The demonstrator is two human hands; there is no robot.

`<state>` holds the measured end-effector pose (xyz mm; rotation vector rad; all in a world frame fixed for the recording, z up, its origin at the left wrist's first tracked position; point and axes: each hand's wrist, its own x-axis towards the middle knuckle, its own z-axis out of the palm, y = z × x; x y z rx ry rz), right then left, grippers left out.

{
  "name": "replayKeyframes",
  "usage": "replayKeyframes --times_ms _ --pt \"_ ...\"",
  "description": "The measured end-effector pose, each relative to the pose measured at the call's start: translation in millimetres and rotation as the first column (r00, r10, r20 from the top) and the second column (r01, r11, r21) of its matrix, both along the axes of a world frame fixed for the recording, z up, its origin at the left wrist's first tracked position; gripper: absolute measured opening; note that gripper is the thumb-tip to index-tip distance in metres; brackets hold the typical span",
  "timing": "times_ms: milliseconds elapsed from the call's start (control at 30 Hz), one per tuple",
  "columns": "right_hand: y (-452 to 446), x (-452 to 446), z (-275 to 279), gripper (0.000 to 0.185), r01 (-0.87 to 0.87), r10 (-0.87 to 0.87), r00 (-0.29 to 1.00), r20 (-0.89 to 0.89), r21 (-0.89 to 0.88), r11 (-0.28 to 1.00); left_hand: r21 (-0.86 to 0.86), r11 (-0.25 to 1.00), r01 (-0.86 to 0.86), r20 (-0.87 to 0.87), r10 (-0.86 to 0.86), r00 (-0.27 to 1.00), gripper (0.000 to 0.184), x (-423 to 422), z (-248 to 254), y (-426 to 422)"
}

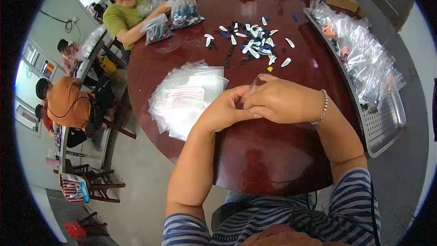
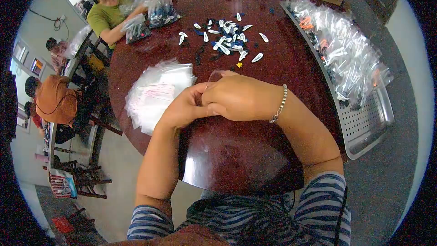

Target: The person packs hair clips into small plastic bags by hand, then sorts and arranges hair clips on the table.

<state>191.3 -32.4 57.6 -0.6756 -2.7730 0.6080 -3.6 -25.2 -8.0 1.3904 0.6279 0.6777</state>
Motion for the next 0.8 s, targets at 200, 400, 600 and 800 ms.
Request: replayKeyframes --times_ms 200,400,600,800 --pt "23.0 23.1 9.1 0.014 0.092 -0.156 0.940 -0.302 -0.218 0.972 -0.068 0.992 -0.107 -0.008 0.107 0.994 0.038 5.3 -6.7 3.5" --pt "107.9 75.1 -53.7 0.023 0.601 -0.721 0.619 -0.311 -0.403 0.690 -0.086 0.976 -0.202 -0.083 0.195 0.977 0.032 11.0 -15.2 7.2" --pt "190.3 88.9 -93.4 0.036 0.787 -0.761 0.544 -0.354 -0.100 0.609 -0.093 0.975 -0.200 -0.120 0.189 0.975 0.031 12.1 -12.2 3.3" --pt "223.1 71.2 -90.6 0.033 0.752 -0.744 0.659 -0.108 0.125 0.647 -0.080 0.979 -0.186 -0.162 0.171 0.972 0.036 11.6 -11.4 4.1"
